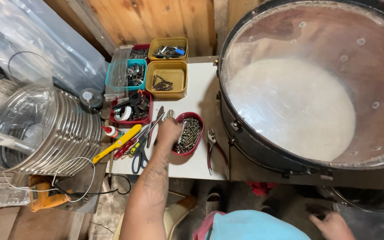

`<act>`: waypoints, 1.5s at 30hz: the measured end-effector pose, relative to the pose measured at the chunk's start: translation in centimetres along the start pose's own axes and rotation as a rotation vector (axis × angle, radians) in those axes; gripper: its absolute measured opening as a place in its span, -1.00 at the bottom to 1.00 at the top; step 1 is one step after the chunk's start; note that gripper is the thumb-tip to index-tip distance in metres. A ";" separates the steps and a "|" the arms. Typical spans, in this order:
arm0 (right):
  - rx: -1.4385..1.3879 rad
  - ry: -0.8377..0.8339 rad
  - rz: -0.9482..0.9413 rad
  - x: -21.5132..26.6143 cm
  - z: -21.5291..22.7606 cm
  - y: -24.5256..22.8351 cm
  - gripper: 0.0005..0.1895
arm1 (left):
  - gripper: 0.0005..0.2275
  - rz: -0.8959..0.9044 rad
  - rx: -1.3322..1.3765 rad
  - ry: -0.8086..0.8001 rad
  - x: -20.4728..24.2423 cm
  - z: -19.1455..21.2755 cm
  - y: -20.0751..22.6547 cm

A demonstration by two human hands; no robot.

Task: The person secures a transparent drum head onto a metal drum shell using a wrench and pliers. They tighten the tension rods around the rim of the drum to fasten the head in place.

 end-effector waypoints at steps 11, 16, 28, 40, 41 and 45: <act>-0.117 -0.058 -0.039 0.1 0.3 -0.6 -0.45 | -0.88 0.061 -0.315 -0.052 1.0 -2.0 -1.6; -0.248 -0.065 0.124 -2.5 -1.7 0.1 -0.60 | -0.83 0.122 -0.091 -0.061 1.9 0.0 -3.0; -0.231 -0.036 0.196 -3.0 -1.8 -0.7 -0.53 | -0.74 0.106 0.181 -0.056 2.6 0.8 -5.0; -0.207 -0.054 0.261 -1.8 -1.8 -4.7 -0.50 | -0.62 -1.068 -0.511 -0.110 13.1 -1.2 16.6; -0.114 -0.019 0.390 -3.2 -2.7 -4.0 -0.58 | -0.61 -1.067 -0.489 -0.153 13.5 -1.7 17.2; -0.094 -0.023 0.283 -5.5 -4.2 0.2 -0.52 | -0.63 -0.620 -0.129 -0.143 11.0 1.3 15.6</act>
Point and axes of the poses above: each hand's wrist, its own x-axis away from the middle knuckle, its own z-axis out of the back of the hand, y = z × x, the point moved 3 cm from there along -x, towards the middle knuckle, and after that the axes turned 4 degrees about -x, right-handed, at the moved point
